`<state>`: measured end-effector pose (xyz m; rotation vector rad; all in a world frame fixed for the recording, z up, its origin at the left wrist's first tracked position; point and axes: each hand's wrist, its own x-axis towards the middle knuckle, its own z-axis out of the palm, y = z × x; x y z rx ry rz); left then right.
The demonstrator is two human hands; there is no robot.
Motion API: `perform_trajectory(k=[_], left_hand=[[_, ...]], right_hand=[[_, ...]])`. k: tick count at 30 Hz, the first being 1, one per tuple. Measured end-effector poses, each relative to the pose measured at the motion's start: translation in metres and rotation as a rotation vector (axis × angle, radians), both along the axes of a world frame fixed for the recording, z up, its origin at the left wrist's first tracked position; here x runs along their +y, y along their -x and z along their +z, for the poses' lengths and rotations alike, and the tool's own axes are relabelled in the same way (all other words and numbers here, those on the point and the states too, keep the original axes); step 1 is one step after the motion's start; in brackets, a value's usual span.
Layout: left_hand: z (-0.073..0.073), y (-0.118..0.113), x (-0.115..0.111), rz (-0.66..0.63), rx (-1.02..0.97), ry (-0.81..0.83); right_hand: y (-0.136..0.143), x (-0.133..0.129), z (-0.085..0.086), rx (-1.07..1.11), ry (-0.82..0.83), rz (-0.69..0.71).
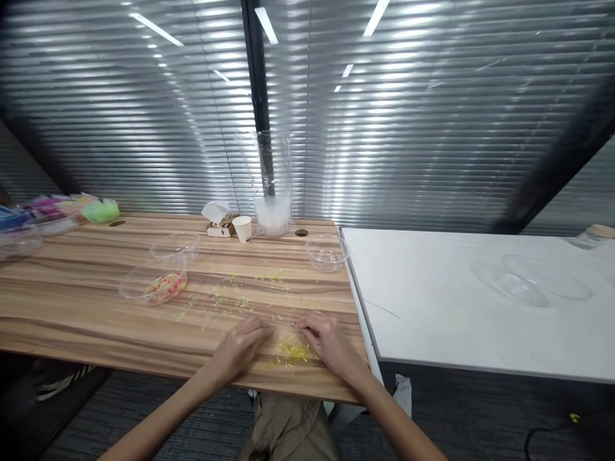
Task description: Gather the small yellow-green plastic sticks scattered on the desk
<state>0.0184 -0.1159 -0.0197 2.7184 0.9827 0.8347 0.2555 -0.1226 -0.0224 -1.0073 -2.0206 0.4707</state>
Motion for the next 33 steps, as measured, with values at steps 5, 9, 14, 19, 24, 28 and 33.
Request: perform_trajectory(k=[5,9,14,19,24,28,33], left_hand=[[0.003,0.0,0.0,-0.005,0.021,-0.031],[0.009,0.032,0.011,0.19,-0.069,-0.012],[0.018,0.077,0.038,0.424,-0.066,0.01],[0.02,0.076,0.058,0.449,0.008,0.09],[0.018,0.067,0.068,0.46,0.026,0.15],[0.018,0.066,0.068,0.476,0.025,0.147],[0.024,0.058,0.06,0.518,-0.013,0.125]], right_hand=[[-0.001,0.003,-0.002,0.005,-0.054,-0.022],[-0.005,0.006,-0.005,0.002,-0.06,-0.023],[-0.004,0.007,-0.005,-0.047,-0.111,0.024],[-0.002,0.006,-0.004,-0.06,-0.151,0.065],[-0.002,0.006,-0.002,-0.062,-0.185,0.082],[-0.002,0.007,-0.005,-0.063,-0.183,0.103],[-0.003,0.006,-0.008,-0.051,-0.168,0.116]])
